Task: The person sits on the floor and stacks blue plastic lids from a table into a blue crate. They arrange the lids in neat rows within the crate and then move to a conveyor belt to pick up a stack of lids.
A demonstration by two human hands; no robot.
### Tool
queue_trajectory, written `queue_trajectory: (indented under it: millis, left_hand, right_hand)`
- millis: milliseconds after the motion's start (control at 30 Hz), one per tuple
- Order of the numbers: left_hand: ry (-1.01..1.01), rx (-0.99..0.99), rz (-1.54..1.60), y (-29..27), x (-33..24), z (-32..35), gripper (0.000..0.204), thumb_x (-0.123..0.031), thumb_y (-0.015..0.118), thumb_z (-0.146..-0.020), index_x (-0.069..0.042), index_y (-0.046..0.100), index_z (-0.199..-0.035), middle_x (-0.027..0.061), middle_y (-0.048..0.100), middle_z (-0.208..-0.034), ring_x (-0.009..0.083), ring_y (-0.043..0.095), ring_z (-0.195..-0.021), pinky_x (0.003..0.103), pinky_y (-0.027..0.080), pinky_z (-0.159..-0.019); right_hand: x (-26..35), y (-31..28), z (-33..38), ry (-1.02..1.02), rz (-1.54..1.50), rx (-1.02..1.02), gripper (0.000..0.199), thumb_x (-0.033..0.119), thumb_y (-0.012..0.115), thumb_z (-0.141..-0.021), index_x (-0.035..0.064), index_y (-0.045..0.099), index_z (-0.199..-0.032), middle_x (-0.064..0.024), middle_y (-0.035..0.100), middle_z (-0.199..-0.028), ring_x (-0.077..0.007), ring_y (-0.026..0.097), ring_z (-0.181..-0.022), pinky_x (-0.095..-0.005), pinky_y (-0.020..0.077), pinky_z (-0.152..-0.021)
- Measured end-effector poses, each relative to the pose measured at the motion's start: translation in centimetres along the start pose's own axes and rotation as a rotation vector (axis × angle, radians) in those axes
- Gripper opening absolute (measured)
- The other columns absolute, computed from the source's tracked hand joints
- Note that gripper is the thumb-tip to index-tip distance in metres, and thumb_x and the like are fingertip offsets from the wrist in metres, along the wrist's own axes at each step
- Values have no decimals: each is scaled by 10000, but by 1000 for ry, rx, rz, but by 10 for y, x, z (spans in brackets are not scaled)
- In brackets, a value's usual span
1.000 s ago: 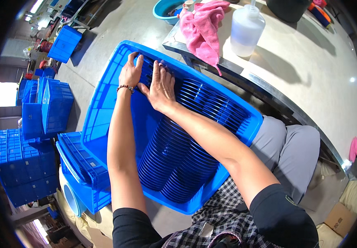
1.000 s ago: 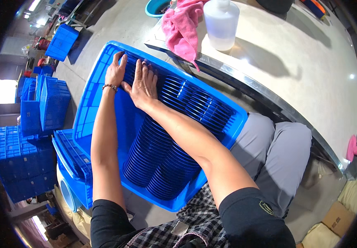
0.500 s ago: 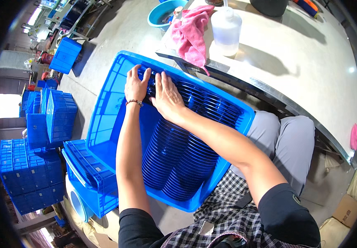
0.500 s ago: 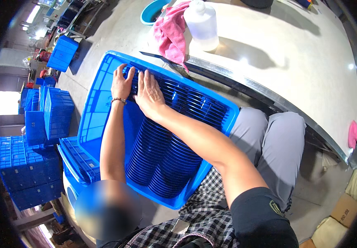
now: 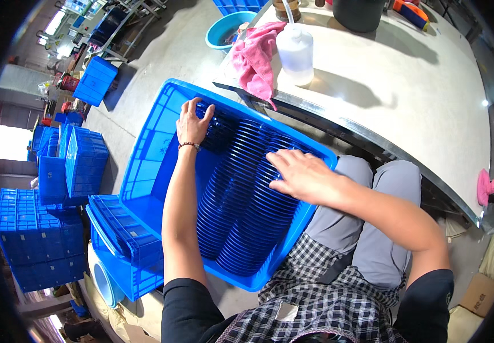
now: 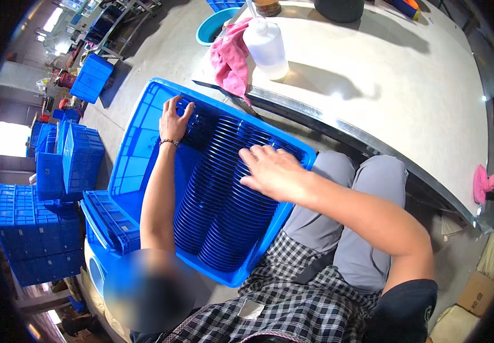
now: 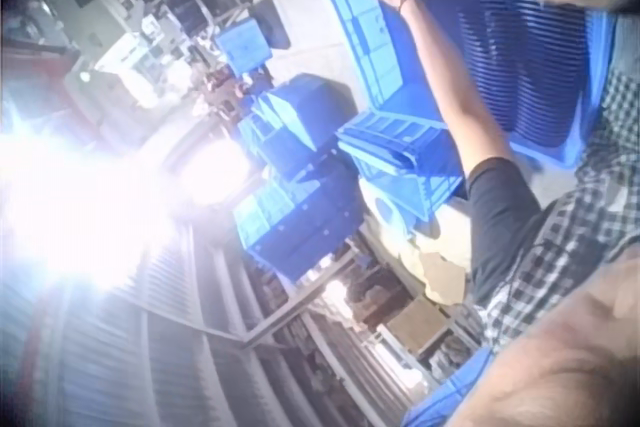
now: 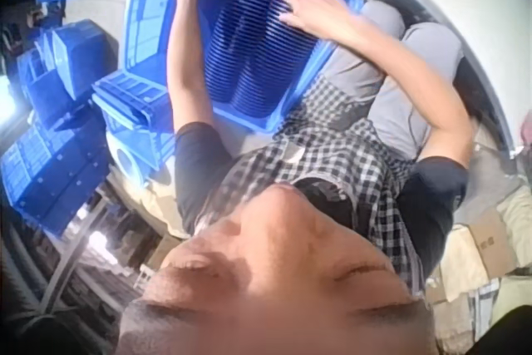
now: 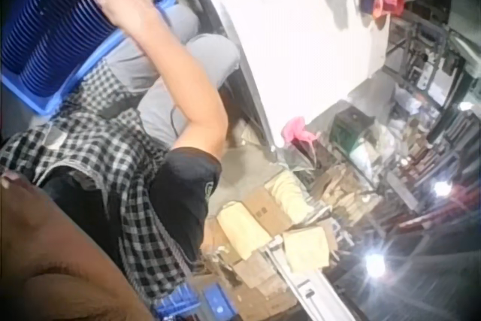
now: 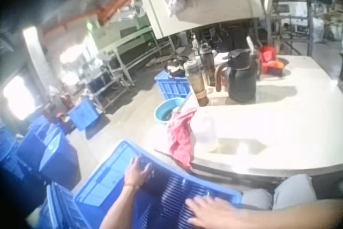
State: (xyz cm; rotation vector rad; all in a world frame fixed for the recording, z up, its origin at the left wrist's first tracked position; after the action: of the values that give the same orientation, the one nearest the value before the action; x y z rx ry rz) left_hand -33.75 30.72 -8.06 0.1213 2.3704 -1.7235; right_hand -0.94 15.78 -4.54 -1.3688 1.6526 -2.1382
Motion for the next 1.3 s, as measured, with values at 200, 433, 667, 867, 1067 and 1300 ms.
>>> queue_trajectory:
  millis: [200,433,667,867,1067,1300]
  left_hand:
    - [6,-13,56,-6,7,4,574,-576,705,-938,-159,671,-1331,119,655,-1390,323,585,-1312,433,488,-1080]
    - [-34,45,88,-4,10,-2,571,-582,703,-943,-193,658,-1358,105,642,-1433,308,577,-1363,426,495,-1095]
    - [111,-66,78,-4,-10,5,503,-492,754,-941,-155,680,-1307,110,676,-1351,295,617,-1268,428,500,-1070]
    - [244,-501,243,-50,-20,23,173,-164,720,-998,-67,731,-1140,88,784,-1024,243,718,-985,372,508,-943]
    - [-93,-168,192,-35,31,17,345,-372,626,-1056,-109,712,-1262,178,692,-1325,349,606,-1284,444,490,-1076]
    - [-76,163,302,7,47,-9,632,-550,446,-1088,-87,567,-1502,239,525,-1554,380,407,-1515,427,324,-1248]
  right_hand:
    - [-20,-24,11,123,-98,-94,652,470,584,-1056,11,450,-1500,-222,581,-1379,-406,574,-1298,-518,484,-1080]
    - [-16,-17,14,145,-94,68,681,435,634,-1035,-5,442,-1518,-211,562,-1410,-408,552,-1304,-486,466,-1103]
    - [-17,-14,10,135,-70,58,676,441,630,-1036,-3,450,-1514,-207,570,-1390,-405,556,-1292,-489,475,-1086]
    - [-19,-16,10,127,-16,69,639,445,631,-1034,1,497,-1474,-199,598,-1339,-397,587,-1244,-488,489,-1060]
    - [-14,-24,12,116,-10,115,605,449,632,-1033,4,539,-1431,-195,646,-1263,-387,613,-1206,-484,502,-1040]
    - [-16,-16,12,79,12,136,558,470,631,-1026,1,605,-1327,-223,664,-1203,-418,643,-1166,-525,518,-1014]
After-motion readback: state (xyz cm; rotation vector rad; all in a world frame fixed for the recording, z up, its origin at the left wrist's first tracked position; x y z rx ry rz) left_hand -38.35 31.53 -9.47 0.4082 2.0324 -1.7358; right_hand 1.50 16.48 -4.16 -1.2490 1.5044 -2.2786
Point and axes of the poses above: each hand's wrist, its own z-axis away from the middle knuckle, its own y-axis out of the palm, x = y × z, the point moved 3 cm from there along -z, towards the middle knuckle
